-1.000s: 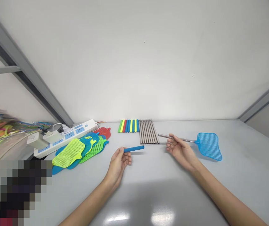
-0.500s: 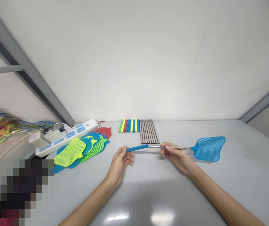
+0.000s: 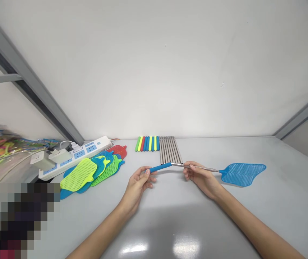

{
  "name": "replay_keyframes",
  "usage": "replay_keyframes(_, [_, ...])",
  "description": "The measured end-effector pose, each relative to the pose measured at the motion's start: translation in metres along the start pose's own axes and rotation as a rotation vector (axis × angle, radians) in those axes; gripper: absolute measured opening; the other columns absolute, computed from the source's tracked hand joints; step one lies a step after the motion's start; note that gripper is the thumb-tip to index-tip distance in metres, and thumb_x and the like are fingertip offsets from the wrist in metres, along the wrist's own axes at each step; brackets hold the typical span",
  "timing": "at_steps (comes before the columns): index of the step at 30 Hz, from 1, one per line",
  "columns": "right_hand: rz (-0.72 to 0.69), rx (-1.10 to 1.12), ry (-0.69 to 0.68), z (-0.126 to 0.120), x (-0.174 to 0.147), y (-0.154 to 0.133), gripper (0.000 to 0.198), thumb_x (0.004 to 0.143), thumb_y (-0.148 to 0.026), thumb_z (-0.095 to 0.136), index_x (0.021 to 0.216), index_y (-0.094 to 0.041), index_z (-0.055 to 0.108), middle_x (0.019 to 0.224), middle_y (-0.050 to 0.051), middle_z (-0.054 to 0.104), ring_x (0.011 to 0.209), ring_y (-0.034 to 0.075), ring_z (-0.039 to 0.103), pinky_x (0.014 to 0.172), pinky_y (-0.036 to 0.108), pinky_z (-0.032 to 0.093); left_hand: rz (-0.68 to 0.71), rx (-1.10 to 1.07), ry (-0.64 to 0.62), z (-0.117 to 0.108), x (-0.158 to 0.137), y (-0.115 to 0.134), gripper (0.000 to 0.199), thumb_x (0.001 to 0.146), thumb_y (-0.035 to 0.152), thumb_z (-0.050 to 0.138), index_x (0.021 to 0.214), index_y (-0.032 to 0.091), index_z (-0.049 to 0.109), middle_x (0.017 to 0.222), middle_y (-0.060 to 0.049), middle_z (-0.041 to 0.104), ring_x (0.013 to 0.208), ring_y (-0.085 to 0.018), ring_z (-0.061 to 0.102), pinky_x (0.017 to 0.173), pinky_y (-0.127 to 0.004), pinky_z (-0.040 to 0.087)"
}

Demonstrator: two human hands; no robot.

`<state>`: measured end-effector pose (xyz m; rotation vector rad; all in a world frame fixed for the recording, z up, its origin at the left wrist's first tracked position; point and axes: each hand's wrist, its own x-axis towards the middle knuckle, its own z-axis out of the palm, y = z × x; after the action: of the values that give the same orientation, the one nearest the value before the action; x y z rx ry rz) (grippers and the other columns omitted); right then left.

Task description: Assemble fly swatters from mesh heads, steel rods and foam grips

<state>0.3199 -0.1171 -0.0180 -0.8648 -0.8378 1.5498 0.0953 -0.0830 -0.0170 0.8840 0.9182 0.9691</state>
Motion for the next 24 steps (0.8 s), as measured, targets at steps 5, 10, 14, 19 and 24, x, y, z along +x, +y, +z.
replay_keyframes(5, [-0.010, 0.041, 0.010, -0.0038, 0.0008, -0.0024, 0.018, 0.076, -0.024, 0.048, 0.087, -0.016, 0.060, 0.072, 0.004, 0.056, 0.065, 0.013, 0.048, 0.064, 0.027, 0.036, 0.067, 0.115, -0.014, 0.0003, 0.0009, -0.0027, 0.043, 0.071, 0.033, 0.056, 0.109, 0.013, 0.052, 0.077, -0.010, 0.065, 0.085, -0.021, 0.056, 0.057, -0.025, 0.044])
replay_keyframes(10, [-0.029, 0.047, 0.021, -0.0073, 0.0028, -0.0022, 0.018, 0.075, -0.024, 0.047, 0.081, -0.015, 0.061, 0.065, 0.004, 0.054, 0.062, 0.014, 0.048, 0.063, 0.028, 0.036, 0.117, 0.175, -0.063, -0.0019, 0.0013, -0.0031, 0.050, 0.076, 0.033, 0.049, 0.122, 0.016, 0.040, 0.081, -0.009, 0.064, 0.066, -0.015, 0.056, 0.063, -0.029, 0.043])
replay_keyframes(14, [-0.012, 0.079, 0.014, -0.0081, 0.0041, 0.0000, 0.021, 0.076, -0.026, 0.044, 0.074, -0.014, 0.062, 0.064, 0.004, 0.052, 0.061, 0.014, 0.047, 0.063, 0.029, 0.035, 0.127, 0.185, -0.143, -0.0030, 0.0002, -0.0012, 0.045, 0.080, 0.033, 0.044, 0.122, 0.016, 0.040, 0.080, -0.008, 0.063, 0.065, -0.014, 0.054, 0.069, -0.031, 0.042])
replay_keyframes(19, [0.007, 0.117, 0.002, -0.0096, 0.0032, -0.0005, 0.024, 0.077, -0.026, 0.042, 0.071, -0.014, 0.062, 0.060, 0.004, 0.049, 0.060, 0.014, 0.045, 0.063, 0.030, 0.034, 0.095, 0.249, -0.187, -0.0021, -0.0008, -0.0008, 0.040, 0.077, 0.032, 0.049, 0.114, 0.017, 0.049, 0.080, -0.008, 0.063, 0.067, -0.014, 0.053, 0.070, -0.030, 0.040])
replay_keyframes(24, [0.010, 0.113, -0.007, -0.0097, 0.0022, -0.0016, 0.026, 0.077, -0.027, 0.040, 0.069, -0.014, 0.061, 0.055, 0.003, 0.048, 0.060, 0.015, 0.045, 0.064, 0.030, 0.033, 0.048, 0.265, -0.168, 0.0018, -0.0017, 0.0001, 0.032, 0.072, 0.029, 0.056, 0.099, 0.014, 0.058, 0.068, -0.004, 0.062, 0.063, -0.011, 0.051, 0.065, -0.025, 0.039])
